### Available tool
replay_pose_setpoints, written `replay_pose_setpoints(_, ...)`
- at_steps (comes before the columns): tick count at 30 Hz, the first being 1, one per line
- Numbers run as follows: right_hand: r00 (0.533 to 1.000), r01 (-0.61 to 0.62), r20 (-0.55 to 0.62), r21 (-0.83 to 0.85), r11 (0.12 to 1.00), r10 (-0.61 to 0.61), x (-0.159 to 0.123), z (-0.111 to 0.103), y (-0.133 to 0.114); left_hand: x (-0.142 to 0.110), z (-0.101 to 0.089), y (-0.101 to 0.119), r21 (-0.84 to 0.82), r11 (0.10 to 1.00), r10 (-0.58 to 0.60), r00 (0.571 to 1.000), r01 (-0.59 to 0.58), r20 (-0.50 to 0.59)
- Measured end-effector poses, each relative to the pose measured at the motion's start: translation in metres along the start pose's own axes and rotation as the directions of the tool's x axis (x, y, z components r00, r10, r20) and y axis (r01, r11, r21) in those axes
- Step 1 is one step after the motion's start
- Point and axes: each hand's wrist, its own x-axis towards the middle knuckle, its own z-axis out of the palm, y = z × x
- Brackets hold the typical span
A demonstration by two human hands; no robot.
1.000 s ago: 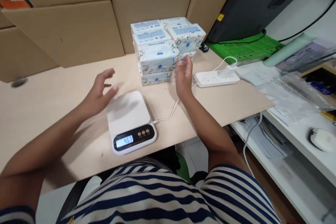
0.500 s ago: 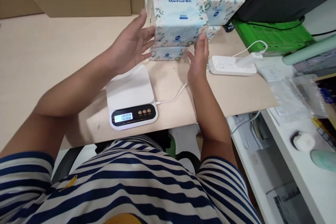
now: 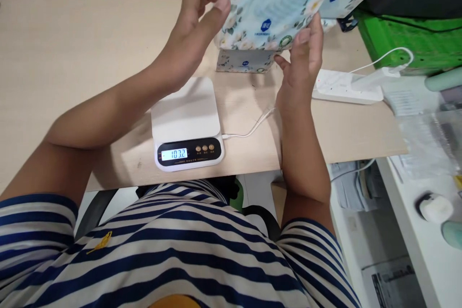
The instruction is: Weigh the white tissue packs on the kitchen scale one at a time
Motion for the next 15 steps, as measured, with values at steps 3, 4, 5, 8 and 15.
replay_pose_setpoints(3, 0.993, 0.118, 0.004, 0.174, 0.978, -0.120, -0.016, 0.003, -0.020, -0.004, 0.004, -0.012, -0.051, 0.985, 0.157, 0.980, -0.164, -0.121)
replay_pose_setpoints(4, 0.984, 0.173, 0.002, 0.250, 0.953, -0.179, -0.020, 0.005, -0.024, -0.004, 0.001, -0.017, -0.060, 0.971, 0.221, 0.962, -0.233, -0.164)
replay_pose_setpoints(5, 0.972, 0.227, -0.018, 0.336, 0.914, -0.234, -0.024, 0.007, -0.027, -0.002, -0.003, -0.022, -0.059, 0.947, 0.297, 0.932, -0.316, -0.209)
replay_pose_setpoints(8, 0.945, 0.299, -0.084, 0.606, 0.737, -0.315, -0.035, 0.015, -0.030, -0.006, -0.023, -0.042, 0.007, 0.825, 0.541, 0.787, -0.565, -0.296)
replay_pose_setpoints(15, 0.870, 0.238, 0.185, 0.654, 0.719, -0.456, -0.068, 0.030, -0.043, -0.089, -0.045, -0.111, -0.002, 0.740, 0.644, 0.711, -0.672, -0.283)
